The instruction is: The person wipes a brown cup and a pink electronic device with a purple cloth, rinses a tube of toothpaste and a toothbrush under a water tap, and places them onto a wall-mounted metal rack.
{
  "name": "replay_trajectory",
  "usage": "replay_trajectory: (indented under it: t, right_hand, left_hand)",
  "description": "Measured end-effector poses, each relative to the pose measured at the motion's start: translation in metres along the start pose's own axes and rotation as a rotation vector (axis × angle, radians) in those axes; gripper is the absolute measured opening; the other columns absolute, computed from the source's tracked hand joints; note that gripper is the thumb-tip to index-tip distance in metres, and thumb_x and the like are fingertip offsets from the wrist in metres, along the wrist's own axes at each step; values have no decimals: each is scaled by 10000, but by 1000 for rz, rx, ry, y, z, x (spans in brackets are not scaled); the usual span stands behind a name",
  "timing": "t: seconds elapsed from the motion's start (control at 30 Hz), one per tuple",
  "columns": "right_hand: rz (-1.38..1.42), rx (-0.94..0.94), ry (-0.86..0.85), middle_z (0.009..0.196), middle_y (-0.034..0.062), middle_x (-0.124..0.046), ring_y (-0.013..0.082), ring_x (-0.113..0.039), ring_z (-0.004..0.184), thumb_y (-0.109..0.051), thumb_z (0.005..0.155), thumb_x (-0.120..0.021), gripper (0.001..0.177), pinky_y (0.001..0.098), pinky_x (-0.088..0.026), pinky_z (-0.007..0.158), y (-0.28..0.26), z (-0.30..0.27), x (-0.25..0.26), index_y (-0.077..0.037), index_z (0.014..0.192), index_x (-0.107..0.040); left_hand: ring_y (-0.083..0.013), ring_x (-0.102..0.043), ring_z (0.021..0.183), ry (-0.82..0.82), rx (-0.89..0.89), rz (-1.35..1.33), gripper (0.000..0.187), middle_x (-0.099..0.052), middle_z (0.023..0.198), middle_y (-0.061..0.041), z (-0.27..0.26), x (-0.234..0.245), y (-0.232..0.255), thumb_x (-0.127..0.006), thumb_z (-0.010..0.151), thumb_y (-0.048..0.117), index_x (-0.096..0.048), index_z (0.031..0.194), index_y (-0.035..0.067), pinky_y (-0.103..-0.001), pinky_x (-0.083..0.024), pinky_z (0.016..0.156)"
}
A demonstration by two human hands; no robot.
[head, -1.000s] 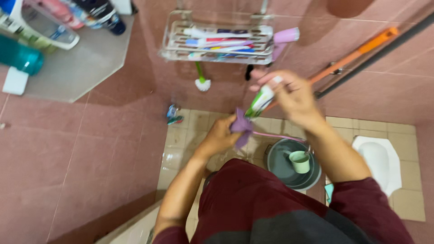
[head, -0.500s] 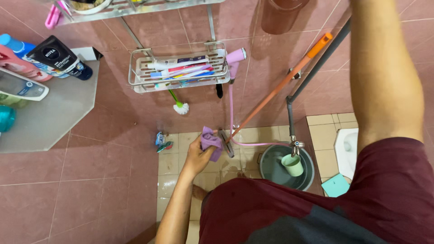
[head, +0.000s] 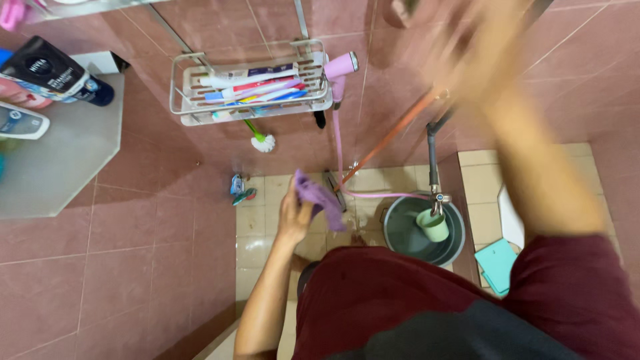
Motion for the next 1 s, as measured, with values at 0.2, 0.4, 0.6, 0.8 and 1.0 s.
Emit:
replay_trajectory:
  t: [0.2,0.4,0.6,0.8,1.0]
  right_hand:
    - [272,-650,-760,1095,102,-745,251,-751,826,-112,864,-718,590,369,-587,740,-44,-164,-104,-200,1431,-580]
    - [92,-483,-308,991,127,-726,273,-713,839,135,783,-629,406,382,-574,756,80,-255,-50,-72,1106,-761]
    - [-18,-629,-216,1130,117,-717,306,-702,1076,183,719,-555,404,385,-568,932,154,-331,-17,-58,983,-743]
    - [-333,-1143,-678,1525,138,-445,393,-448,1353,-129,818,-723,731,679,-318,1041,222,-468,-60,-121,1493,-443]
    - [-259,-1085,-1058,1395,154,-594,356,-590,1263,-381,900,-673,555,502,-497,1007,189,-495,-116,-245,1422,-544]
  left_hand:
    - [-354,-703,1085,-89,-103,417,633,-704,1185,-222,29,-45,30,-721,927,304,-464,1417,-1,-435,-537,967]
    - [-331,-700,1120,-385,-14,598,458,-720,1219,-146,56,-90,-16,-720,845,157,-639,1291,87,-423,-552,977]
    - [-365,-625,1207,-464,-234,768,372,-662,1270,-137,89,-165,-86,-695,875,86,-664,1246,103,-479,-492,1051]
    - [-468,-530,1194,-510,-182,847,733,-529,1364,-284,90,-185,-109,-813,780,160,-517,1438,25,-545,-445,974]
    - [-227,-750,1029,-210,-180,498,184,-781,1092,-93,67,-83,-55,-751,912,205,-772,1075,122,-366,-590,969]
Point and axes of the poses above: each hand's wrist, its own z-axis towards the middle knuckle, its own x-axis out of the back of the hand, y = z × x, the point moved 1 cm from there along z, towards the middle knuckle
